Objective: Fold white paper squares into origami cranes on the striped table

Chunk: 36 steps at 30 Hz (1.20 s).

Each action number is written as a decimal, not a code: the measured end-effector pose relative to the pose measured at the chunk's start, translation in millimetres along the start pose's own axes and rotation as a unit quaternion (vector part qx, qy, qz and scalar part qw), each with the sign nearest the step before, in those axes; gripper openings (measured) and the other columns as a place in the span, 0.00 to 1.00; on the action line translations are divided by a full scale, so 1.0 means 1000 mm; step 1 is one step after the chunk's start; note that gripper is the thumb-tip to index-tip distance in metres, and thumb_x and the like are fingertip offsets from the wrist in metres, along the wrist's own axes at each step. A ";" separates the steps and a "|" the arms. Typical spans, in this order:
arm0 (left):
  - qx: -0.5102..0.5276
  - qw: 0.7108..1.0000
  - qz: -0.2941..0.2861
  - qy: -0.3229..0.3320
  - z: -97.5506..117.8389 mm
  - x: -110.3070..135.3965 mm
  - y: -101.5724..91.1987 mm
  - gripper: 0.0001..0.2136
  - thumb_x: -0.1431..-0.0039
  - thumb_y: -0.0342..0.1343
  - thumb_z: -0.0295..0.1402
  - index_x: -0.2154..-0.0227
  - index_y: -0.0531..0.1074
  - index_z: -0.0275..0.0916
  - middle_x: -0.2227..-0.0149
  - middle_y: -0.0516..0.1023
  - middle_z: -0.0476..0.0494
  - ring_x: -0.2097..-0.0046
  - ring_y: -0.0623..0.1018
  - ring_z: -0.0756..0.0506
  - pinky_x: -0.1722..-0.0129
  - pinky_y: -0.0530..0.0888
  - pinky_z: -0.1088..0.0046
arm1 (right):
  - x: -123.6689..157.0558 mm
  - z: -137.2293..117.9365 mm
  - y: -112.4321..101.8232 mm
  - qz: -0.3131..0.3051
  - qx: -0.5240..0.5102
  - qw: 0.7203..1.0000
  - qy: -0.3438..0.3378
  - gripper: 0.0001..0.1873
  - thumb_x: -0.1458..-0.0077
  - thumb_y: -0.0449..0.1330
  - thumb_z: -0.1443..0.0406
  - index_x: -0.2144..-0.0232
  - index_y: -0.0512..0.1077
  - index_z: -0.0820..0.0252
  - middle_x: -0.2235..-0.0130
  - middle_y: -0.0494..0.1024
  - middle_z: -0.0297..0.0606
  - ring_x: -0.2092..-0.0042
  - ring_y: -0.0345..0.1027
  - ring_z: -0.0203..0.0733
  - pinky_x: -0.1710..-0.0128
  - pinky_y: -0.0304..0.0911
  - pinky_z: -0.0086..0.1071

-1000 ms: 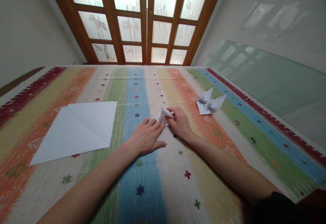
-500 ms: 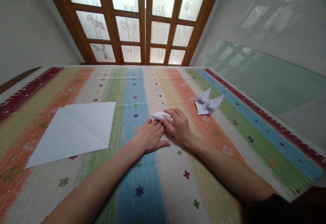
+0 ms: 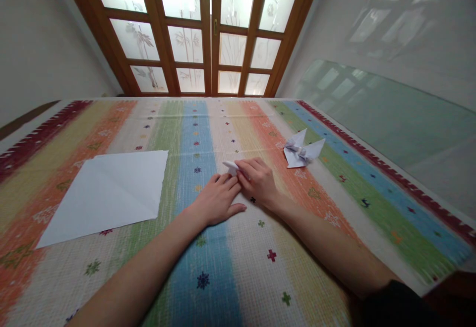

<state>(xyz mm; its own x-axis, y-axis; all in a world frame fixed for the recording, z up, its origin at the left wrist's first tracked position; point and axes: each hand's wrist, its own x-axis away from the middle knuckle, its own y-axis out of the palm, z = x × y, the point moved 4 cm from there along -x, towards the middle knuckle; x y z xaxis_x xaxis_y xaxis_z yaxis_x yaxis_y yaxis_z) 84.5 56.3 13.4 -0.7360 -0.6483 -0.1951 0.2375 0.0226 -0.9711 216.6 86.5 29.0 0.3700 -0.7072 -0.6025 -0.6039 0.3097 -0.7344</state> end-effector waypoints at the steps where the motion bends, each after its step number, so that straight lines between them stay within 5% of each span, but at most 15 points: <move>1: 0.016 1.000 0.013 0.005 -0.001 0.001 -0.002 0.23 0.37 0.52 0.48 0.47 0.69 0.37 0.45 0.72 0.35 0.44 0.69 0.34 0.46 0.65 0.53 | -0.001 0.003 0.000 0.010 -0.005 1.000 0.017 0.14 0.40 0.54 0.66 0.55 0.76 0.58 0.58 0.80 0.43 0.56 0.70 0.48 0.53 0.65 0.43; 6: 0.179 0.971 0.157 -0.039 -0.015 0.003 -0.016 0.14 0.35 0.50 0.39 0.52 0.71 0.39 0.48 0.75 0.38 0.48 0.73 0.40 0.47 0.69 0.56 | -0.005 0.027 -0.001 0.047 -0.080 0.987 0.130 0.11 0.42 0.56 0.64 0.62 0.78 0.55 0.61 0.81 0.40 0.59 0.72 0.46 0.59 0.67 0.41; 10: 0.322 0.887 0.281 -0.178 -0.041 0.004 -0.022 0.11 0.40 0.54 0.37 0.58 0.72 0.38 0.56 0.78 0.40 0.56 0.77 0.43 0.56 0.74 0.61 | -0.007 0.040 0.001 0.055 -0.155 0.966 0.200 0.11 0.45 0.57 0.62 0.63 0.79 0.58 0.63 0.82 0.42 0.66 0.72 0.42 0.65 0.67 0.37; 15: 0.399 0.815 0.324 -0.269 -0.058 0.005 -0.022 0.17 0.48 0.61 0.38 0.55 0.73 0.38 0.54 0.78 0.38 0.59 0.78 0.44 0.63 0.75 0.66 | -0.008 0.042 0.005 0.021 -0.318 0.904 0.285 0.12 0.50 0.61 0.60 0.65 0.79 0.58 0.66 0.81 0.39 0.69 0.72 0.40 0.69 0.66 0.34; 23: 0.423 0.801 0.317 -0.282 -0.055 0.005 -0.031 0.10 0.50 0.62 0.40 0.71 0.79 0.37 0.72 0.80 0.46 0.73 0.75 0.48 0.70 0.72 0.71 | -0.005 0.022 0.017 -0.104 -0.518 0.784 0.324 0.12 0.57 0.67 0.60 0.68 0.79 0.57 0.69 0.80 0.35 0.71 0.71 0.36 0.70 0.66 0.31; 32: 0.360 0.844 0.302 -0.260 -0.042 0.005 -0.037 0.10 0.46 0.57 0.37 0.77 0.76 0.38 0.79 0.76 0.49 0.76 0.71 0.50 0.75 0.67 0.74 | -0.012 0.005 0.008 -0.061 -0.479 0.830 0.279 0.15 0.58 0.69 0.59 0.64 0.78 0.56 0.65 0.81 0.36 0.66 0.72 0.37 0.66 0.67 0.31; 36: 0.368 0.842 0.311 -0.243 -0.038 0.004 -0.042 0.08 0.47 0.57 0.36 0.74 0.76 0.37 0.77 0.74 0.50 0.76 0.70 0.51 0.76 0.67 0.75 | -0.013 -0.004 0.008 -0.077 -0.487 0.828 0.268 0.12 0.53 0.64 0.58 0.66 0.79 0.56 0.67 0.79 0.34 0.69 0.70 0.35 0.70 0.65 0.29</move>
<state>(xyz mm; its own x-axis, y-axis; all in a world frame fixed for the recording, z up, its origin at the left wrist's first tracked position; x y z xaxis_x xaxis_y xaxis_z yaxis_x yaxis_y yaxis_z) 47.8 81.6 47.9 -0.0198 -0.9241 -0.3816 0.9413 0.1114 -0.3186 204.4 95.7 32.5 0.2864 -0.9520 -0.1082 -0.9581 -0.2846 -0.0322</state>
